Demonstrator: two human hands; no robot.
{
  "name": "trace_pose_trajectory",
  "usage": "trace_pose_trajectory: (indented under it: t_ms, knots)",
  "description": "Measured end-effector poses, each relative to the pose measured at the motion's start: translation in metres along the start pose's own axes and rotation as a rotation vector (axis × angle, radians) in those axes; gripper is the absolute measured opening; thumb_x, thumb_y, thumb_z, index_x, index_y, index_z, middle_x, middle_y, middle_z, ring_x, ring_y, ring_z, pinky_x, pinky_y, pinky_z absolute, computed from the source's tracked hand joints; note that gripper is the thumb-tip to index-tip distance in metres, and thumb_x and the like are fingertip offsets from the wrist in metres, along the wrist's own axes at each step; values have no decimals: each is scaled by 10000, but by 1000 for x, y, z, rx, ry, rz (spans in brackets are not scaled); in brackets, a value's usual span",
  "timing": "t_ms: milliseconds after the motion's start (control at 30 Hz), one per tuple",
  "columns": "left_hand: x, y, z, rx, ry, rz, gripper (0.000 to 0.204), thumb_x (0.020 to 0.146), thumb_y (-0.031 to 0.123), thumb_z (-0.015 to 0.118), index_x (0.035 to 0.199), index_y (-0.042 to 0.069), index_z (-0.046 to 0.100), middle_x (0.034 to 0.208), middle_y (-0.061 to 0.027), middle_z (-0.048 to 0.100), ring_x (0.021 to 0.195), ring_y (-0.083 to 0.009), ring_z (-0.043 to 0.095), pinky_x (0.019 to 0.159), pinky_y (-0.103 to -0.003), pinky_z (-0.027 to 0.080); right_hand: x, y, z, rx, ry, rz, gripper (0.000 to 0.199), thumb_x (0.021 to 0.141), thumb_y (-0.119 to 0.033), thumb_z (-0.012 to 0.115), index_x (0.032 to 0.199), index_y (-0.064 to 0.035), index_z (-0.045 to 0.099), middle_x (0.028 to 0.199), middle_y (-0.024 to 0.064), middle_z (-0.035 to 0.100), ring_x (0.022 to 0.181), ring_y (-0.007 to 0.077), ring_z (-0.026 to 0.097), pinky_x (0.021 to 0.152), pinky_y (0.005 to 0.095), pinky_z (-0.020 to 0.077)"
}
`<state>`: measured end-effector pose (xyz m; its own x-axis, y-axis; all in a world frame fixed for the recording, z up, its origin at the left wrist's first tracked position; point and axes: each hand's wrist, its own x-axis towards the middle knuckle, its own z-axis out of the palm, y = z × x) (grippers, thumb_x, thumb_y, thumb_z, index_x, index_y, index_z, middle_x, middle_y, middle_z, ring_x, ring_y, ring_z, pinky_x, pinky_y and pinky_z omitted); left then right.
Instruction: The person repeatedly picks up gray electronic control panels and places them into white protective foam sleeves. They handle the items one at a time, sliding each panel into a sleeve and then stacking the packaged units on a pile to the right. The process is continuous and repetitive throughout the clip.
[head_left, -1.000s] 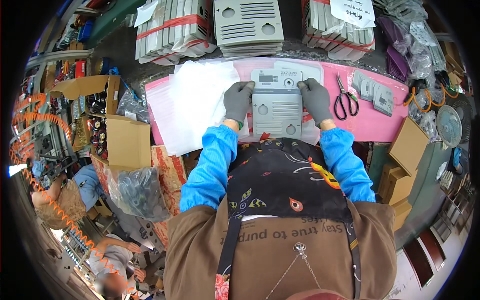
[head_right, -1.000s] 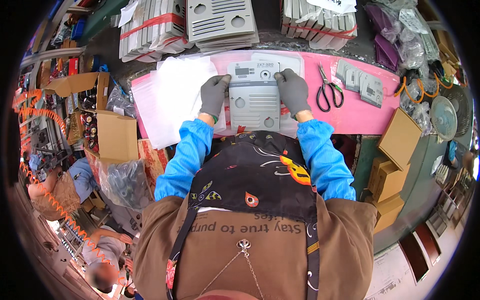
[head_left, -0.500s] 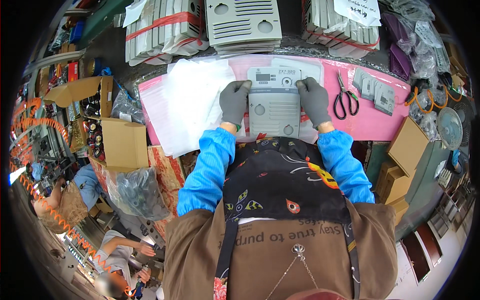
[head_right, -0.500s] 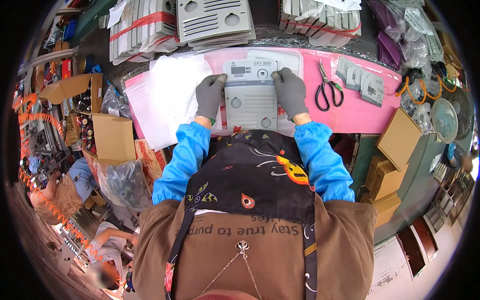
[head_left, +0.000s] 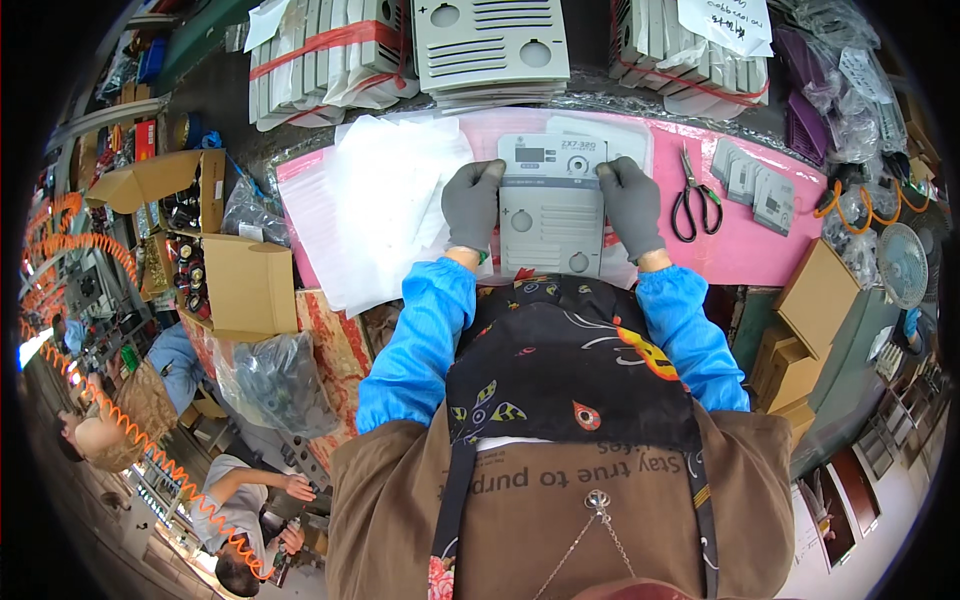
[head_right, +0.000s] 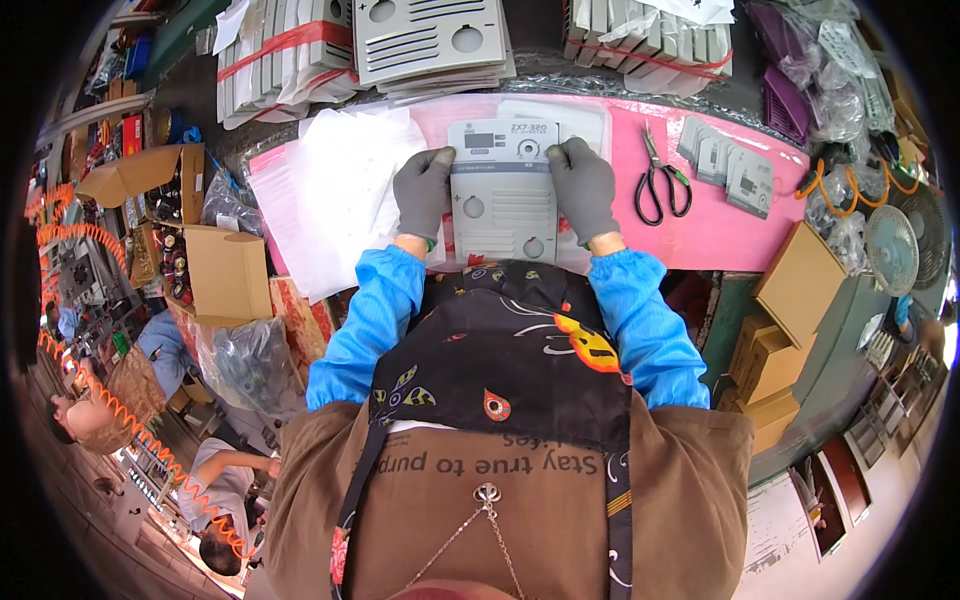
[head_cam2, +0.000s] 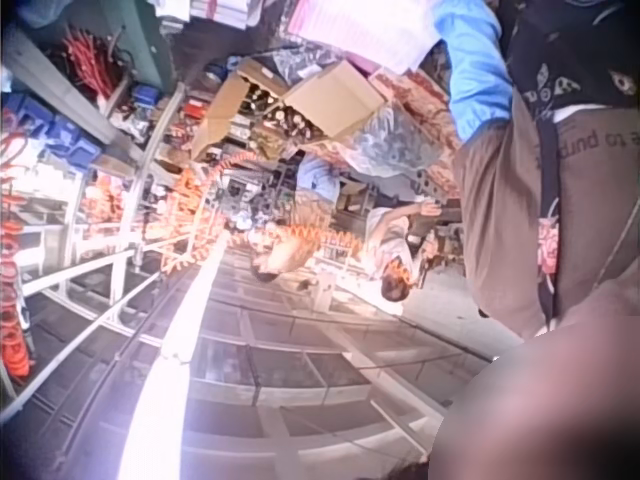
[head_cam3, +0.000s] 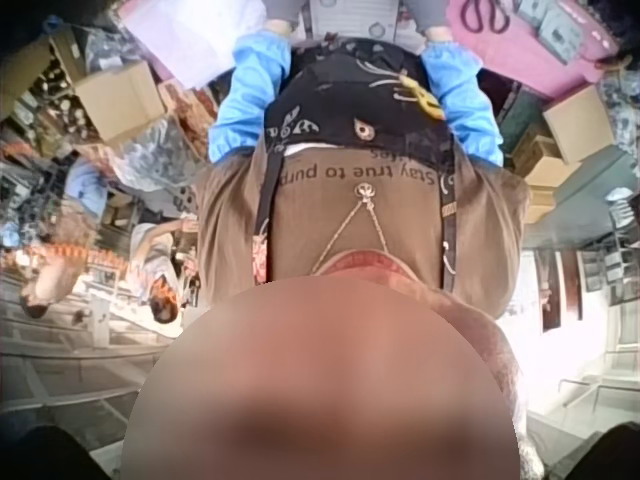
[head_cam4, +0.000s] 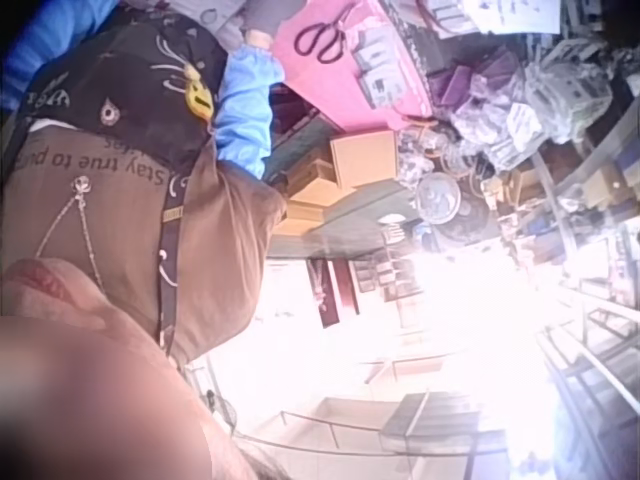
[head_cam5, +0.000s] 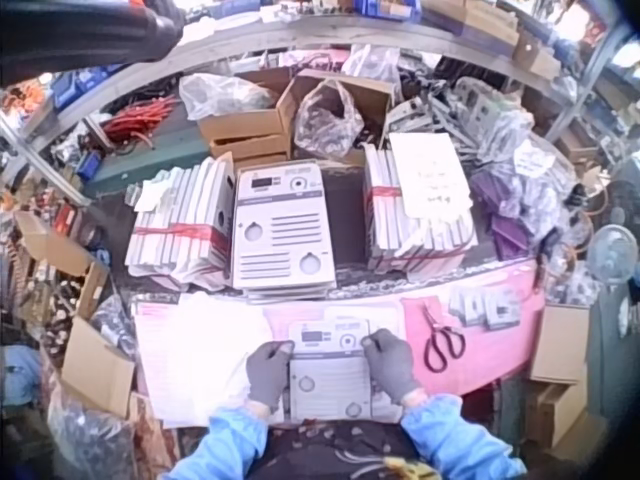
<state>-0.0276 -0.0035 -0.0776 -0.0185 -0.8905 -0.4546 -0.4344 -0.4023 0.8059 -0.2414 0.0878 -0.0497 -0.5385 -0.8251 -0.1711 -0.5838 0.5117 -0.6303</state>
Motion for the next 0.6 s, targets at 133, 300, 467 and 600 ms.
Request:
trace_pose_trajectory:
  t_ms: [133, 300, 467, 600]
  knots:
    - [0, 3, 1, 21, 16, -3, 344, 852, 354, 718, 959, 30, 752, 825, -113, 732, 747, -193, 670, 732, -327, 507, 0, -2, -1, 13, -11, 22, 269, 925, -311, 593, 878, -52, 646, 740, 190, 655, 713, 391, 644, 630, 478, 488]
    - [-1, 8, 3, 27, 28, -12, 339, 854, 354, 715, 957, 32, 751, 821, -105, 731, 739, -194, 669, 721, -327, 504, 1, -1, 0, 38, 18, -10, 264, 921, -306, 594, 874, -50, 643, 744, 194, 656, 715, 395, 642, 633, 481, 486]
    - [0, 6, 4, 28, 30, -22, 344, 854, 362, 715, 952, 34, 750, 815, -100, 731, 742, -200, 670, 725, -329, 504, 1, -2, -1, 27, 4, -4, 272, 922, -310, 588, 867, -49, 639, 748, 199, 656, 724, 397, 644, 638, 486, 486]
    - [-1, 6, 3, 67, 42, 4, 348, 850, 369, 717, 953, 38, 751, 830, -106, 735, 756, -211, 677, 738, -332, 505, 0, -1, -1, 14, -8, -1, 277, 927, -318, 578, 881, -51, 637, 759, 200, 659, 731, 400, 645, 645, 491, 486]
